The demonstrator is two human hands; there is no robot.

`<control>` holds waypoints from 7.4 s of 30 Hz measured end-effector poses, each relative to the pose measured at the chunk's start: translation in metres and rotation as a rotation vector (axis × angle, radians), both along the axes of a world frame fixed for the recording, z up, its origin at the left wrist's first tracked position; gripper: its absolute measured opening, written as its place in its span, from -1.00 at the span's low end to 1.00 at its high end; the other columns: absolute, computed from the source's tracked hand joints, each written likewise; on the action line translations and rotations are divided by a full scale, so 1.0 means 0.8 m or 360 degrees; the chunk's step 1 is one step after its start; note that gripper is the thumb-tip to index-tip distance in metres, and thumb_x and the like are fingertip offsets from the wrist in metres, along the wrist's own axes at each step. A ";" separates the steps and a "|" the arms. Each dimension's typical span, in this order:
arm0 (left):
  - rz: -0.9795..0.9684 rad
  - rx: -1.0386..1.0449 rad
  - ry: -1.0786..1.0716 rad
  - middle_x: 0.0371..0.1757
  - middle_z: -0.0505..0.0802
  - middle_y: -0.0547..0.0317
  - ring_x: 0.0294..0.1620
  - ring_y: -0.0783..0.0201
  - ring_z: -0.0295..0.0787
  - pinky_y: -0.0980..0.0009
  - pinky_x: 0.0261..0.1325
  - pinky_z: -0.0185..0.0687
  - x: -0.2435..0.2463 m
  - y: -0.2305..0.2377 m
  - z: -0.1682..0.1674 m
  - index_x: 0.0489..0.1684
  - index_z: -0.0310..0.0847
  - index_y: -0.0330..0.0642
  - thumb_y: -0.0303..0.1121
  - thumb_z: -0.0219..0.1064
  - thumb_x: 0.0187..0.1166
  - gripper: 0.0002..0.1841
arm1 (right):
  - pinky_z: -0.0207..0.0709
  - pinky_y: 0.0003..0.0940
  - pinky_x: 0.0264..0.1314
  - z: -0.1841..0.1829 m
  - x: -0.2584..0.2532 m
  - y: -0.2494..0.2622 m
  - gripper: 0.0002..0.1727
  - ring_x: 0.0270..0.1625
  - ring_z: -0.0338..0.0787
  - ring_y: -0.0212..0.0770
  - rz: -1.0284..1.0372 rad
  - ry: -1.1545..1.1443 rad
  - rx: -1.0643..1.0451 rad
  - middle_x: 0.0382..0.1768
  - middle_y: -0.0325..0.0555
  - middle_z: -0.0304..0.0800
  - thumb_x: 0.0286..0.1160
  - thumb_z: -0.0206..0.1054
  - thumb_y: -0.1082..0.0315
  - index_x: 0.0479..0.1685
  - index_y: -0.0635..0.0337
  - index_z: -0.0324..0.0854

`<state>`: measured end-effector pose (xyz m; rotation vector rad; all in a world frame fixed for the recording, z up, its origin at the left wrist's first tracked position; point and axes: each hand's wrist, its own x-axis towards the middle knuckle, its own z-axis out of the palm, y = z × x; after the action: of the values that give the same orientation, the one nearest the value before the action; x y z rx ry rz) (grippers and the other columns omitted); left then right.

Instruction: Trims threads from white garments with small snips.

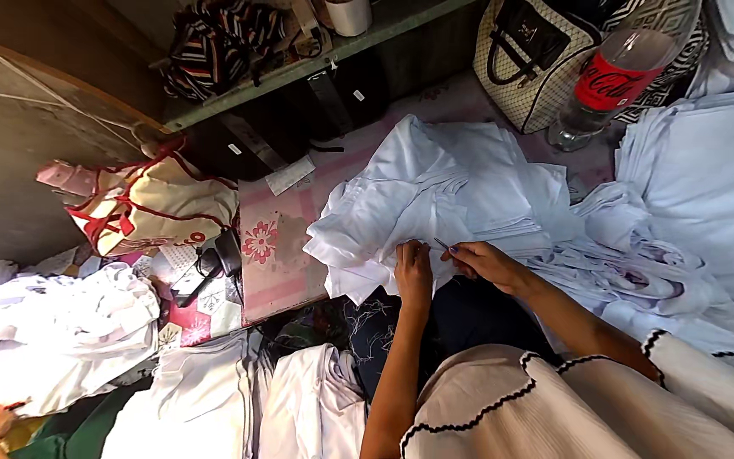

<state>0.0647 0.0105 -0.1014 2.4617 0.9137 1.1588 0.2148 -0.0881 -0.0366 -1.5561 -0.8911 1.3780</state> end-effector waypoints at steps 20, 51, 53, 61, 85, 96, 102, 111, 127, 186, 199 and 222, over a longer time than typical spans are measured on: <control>-0.0142 -0.0565 -0.0229 -0.15 0.77 -0.14 0.06 0.03 0.70 0.28 0.20 0.60 -0.018 -0.024 0.016 -0.50 0.73 -0.35 -0.54 0.42 0.25 -0.95 | -0.03 -0.63 -0.68 -0.015 -0.030 0.009 -0.57 -0.75 0.11 -0.56 -0.0237 0.0398 -0.0250 -0.73 -0.49 0.21 0.92 -0.06 0.11 -0.37 0.07 0.52; -0.0106 -0.0663 -0.0026 -0.20 0.77 -0.18 -0.20 0.10 0.74 0.27 -0.09 0.69 -0.050 0.000 0.039 -0.45 0.74 -0.45 -0.54 0.46 0.39 -0.89 | 0.36 -0.56 -0.31 0.018 -0.030 0.017 -0.60 -0.46 0.44 -0.54 -0.0220 -0.0437 0.0353 -0.48 -0.33 0.53 0.85 0.05 0.16 -0.05 0.28 0.71; -0.0212 -0.0782 0.0080 -0.20 0.77 -0.15 -0.25 0.18 0.73 0.35 -0.13 0.69 -0.071 -0.011 0.053 -0.47 0.74 -0.45 -0.54 0.48 0.38 -0.88 | 0.43 -0.35 -0.24 0.006 -0.031 0.024 -0.60 -0.40 0.51 -0.36 -0.0148 -0.0786 0.0408 -0.44 -0.18 0.62 0.68 0.29 0.05 -0.01 0.29 0.71; -0.1421 -0.1248 0.0929 -0.13 0.83 -0.20 -0.06 0.03 0.80 0.14 0.12 0.69 -0.098 -0.035 0.107 -0.32 0.77 -0.48 -0.49 0.44 0.51 -0.85 | 0.62 0.22 -0.32 -0.039 -0.047 0.054 -0.69 -0.31 0.88 0.23 -0.0076 -0.1727 0.0564 -0.32 0.17 0.87 0.52 0.38 0.20 -0.06 0.32 0.77; -0.0223 -0.1679 -0.0855 -0.47 0.88 0.12 -0.54 0.36 0.83 0.44 -0.34 0.83 -0.029 -0.002 0.069 -0.20 0.72 -0.49 -0.62 0.31 0.59 -0.91 | 0.34 -0.55 -0.35 0.001 -0.010 0.048 -0.82 -0.49 0.42 -0.53 -0.0019 -0.0489 0.0390 -0.54 -0.30 0.54 0.64 0.35 0.32 -0.20 0.29 0.72; -0.0203 -0.1561 -0.0605 -0.22 0.90 -0.03 -0.29 0.28 0.92 0.34 -0.10 0.90 -0.033 -0.009 0.078 0.01 0.68 -0.54 -0.52 0.36 0.60 -0.80 | 0.45 -0.44 -0.24 0.010 -0.018 0.051 -0.82 -0.41 0.54 -0.43 -0.0029 -0.0609 0.0404 -0.44 -0.16 0.69 0.65 0.33 0.38 -0.10 0.33 0.77; -0.0156 -0.1561 -0.0596 -0.50 0.87 0.15 -0.57 0.40 0.82 0.46 -0.38 0.83 -0.037 -0.009 0.067 -0.20 0.75 -0.48 -0.55 0.29 0.65 -0.85 | 0.24 -0.60 -0.47 0.028 -0.006 0.036 -0.60 -0.58 0.32 -0.55 -0.0048 -0.0211 0.0187 -0.59 -0.42 0.37 0.88 0.03 0.19 -0.05 0.26 0.73; -0.0074 -0.1338 -0.0499 -0.50 0.87 0.15 -0.57 0.49 0.80 0.54 -0.40 0.79 -0.045 -0.025 0.063 -0.24 0.78 -0.46 -0.54 0.37 0.56 -0.88 | 0.31 -0.38 -0.30 0.035 -0.006 0.032 -0.52 -0.52 0.34 -0.45 0.0335 -0.0672 -0.0089 -0.59 -0.37 0.43 0.87 0.05 0.07 -0.22 0.19 0.80; 0.0057 -0.0811 0.0036 -0.35 0.88 -0.15 -0.23 0.00 0.83 0.04 0.09 0.67 -0.006 -0.002 0.071 -0.33 0.84 -0.44 -0.49 0.43 0.49 -0.85 | 0.60 0.29 -0.06 0.000 -0.025 0.048 -0.73 -0.16 0.88 0.25 -0.0105 -0.1338 0.0502 -0.26 0.22 0.89 0.63 0.35 0.31 0.00 0.34 0.83; -0.0138 -0.1535 -0.0202 -0.52 0.86 0.13 -0.60 0.44 0.81 0.50 -0.41 0.81 -0.031 -0.027 0.083 -0.26 0.77 -0.45 -0.53 0.32 0.60 -0.86 | 0.31 -0.38 -0.28 0.015 -0.011 0.019 -0.55 -0.49 0.36 -0.44 0.0057 -0.0592 -0.0121 -0.56 -0.34 0.48 0.85 0.11 0.08 -0.21 0.19 0.80; -0.0076 -0.0874 0.0908 -0.01 0.84 -0.27 0.06 -0.26 0.81 -0.22 0.00 0.67 -0.068 -0.073 0.128 -0.14 0.80 -0.39 -0.11 0.59 0.39 -0.57 | 0.61 0.08 -0.04 0.036 -0.013 -0.006 -0.53 -0.21 0.77 0.00 0.0018 -0.1075 0.0327 -0.29 0.09 0.82 0.66 0.32 0.00 0.05 0.32 0.76; 0.0055 -0.0928 0.0376 -0.35 0.92 -0.01 -0.27 0.11 0.90 0.03 -0.01 0.80 -0.098 -0.032 0.116 -0.21 0.85 -0.35 -0.33 0.27 0.69 -0.73 | 0.57 -0.34 -0.41 -0.012 -0.065 0.323 -0.60 -0.55 0.63 -0.36 0.0013 -0.0341 0.0687 -0.06 -0.04 0.91 0.88 0.02 0.20 0.27 0.31 0.64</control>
<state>-0.0137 -0.0151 -0.0089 2.1208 1.1639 0.5061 0.1629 0.1700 -0.0462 -1.3757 -1.2339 0.9526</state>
